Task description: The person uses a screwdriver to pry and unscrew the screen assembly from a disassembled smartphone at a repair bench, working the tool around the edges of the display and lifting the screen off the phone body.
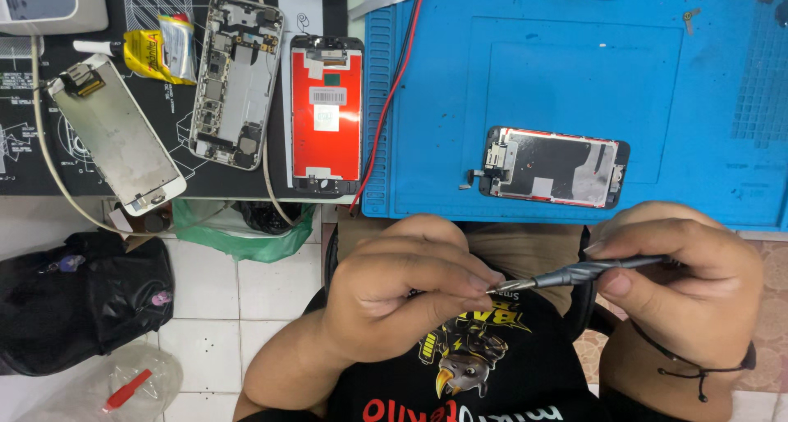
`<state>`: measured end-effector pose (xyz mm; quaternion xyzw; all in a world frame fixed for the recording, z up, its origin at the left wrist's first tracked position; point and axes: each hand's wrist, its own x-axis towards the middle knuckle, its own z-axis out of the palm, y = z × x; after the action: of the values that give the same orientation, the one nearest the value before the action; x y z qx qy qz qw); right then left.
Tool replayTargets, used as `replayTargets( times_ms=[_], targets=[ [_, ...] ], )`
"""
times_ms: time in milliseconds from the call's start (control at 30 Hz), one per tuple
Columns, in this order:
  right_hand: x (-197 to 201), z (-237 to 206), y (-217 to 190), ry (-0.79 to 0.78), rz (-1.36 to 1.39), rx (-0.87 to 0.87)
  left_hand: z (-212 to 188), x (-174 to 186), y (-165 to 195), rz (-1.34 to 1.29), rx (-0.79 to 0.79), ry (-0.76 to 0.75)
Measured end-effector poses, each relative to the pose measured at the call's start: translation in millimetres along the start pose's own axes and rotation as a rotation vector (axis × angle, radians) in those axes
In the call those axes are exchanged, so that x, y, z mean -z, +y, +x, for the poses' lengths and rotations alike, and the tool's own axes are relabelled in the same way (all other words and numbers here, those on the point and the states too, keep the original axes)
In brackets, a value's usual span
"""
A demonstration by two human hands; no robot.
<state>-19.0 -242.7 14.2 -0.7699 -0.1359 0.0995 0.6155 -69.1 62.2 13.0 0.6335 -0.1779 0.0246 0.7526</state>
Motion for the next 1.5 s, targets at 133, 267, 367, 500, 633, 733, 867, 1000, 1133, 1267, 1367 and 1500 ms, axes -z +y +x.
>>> replayTargets(
  times_ms=[133, 267, 367, 500, 633, 733, 867, 1000, 1133, 1267, 1367, 1500],
  targets=[
    [-0.6, -1.9, 2.6, -0.031, -0.034, 0.021, -0.2, -2.4, 1.5, 0.09, -0.034, 0.011],
    [1.8, -0.9, 1.7, -0.062, -0.145, 0.02, -0.9, -5.4, 3.1, 0.162, -0.04, 0.034],
    [2.4, -0.3, 0.0, -0.047, -0.16, 0.072, -1.4, -6.8, 2.1, 0.188, -0.034, 0.026],
    [-1.3, -2.4, 0.1, -0.019, -0.102, 0.058, -0.7, -8.3, 0.3, 0.239, -0.038, 0.022],
    [1.2, -1.3, 5.5, 0.064, 0.025, 0.045, 3.2, -14.9, -0.8, 0.276, 0.007, 0.136],
    [9.3, 5.9, 17.9, 0.187, 0.154, 0.064, 10.9, -24.8, -5.3, 0.535, 0.133, 0.238],
    [19.9, 13.1, 41.6, 0.327, 0.295, -0.054, 24.0, -40.3, -13.8, 0.759, 0.23, 0.168],
    [18.9, 6.6, 57.1, 0.349, 0.343, -0.07, 35.4, -59.5, -19.2, 0.868, 0.237, 0.122],
    [16.1, 3.3, 58.9, 0.389, 0.387, -0.085, 44.8, -74.7, -22.2, 0.838, 0.294, 0.147],
    [16.4, 5.6, 59.1, 0.43, 0.36, -0.128, 54.7, -82.0, -25.5, 0.751, 0.415, 0.216],
    [18.4, 4.5, 63.9, 0.435, 0.414, -0.122, 63.4, -84.8, -29.7, 0.784, 0.425, 0.23],
    [22.9, -1.8, 72.8, 0.428, 0.45, -0.073, 71.1, -89.4, -34.1, 0.882, 0.343, 0.232]
  ],
)
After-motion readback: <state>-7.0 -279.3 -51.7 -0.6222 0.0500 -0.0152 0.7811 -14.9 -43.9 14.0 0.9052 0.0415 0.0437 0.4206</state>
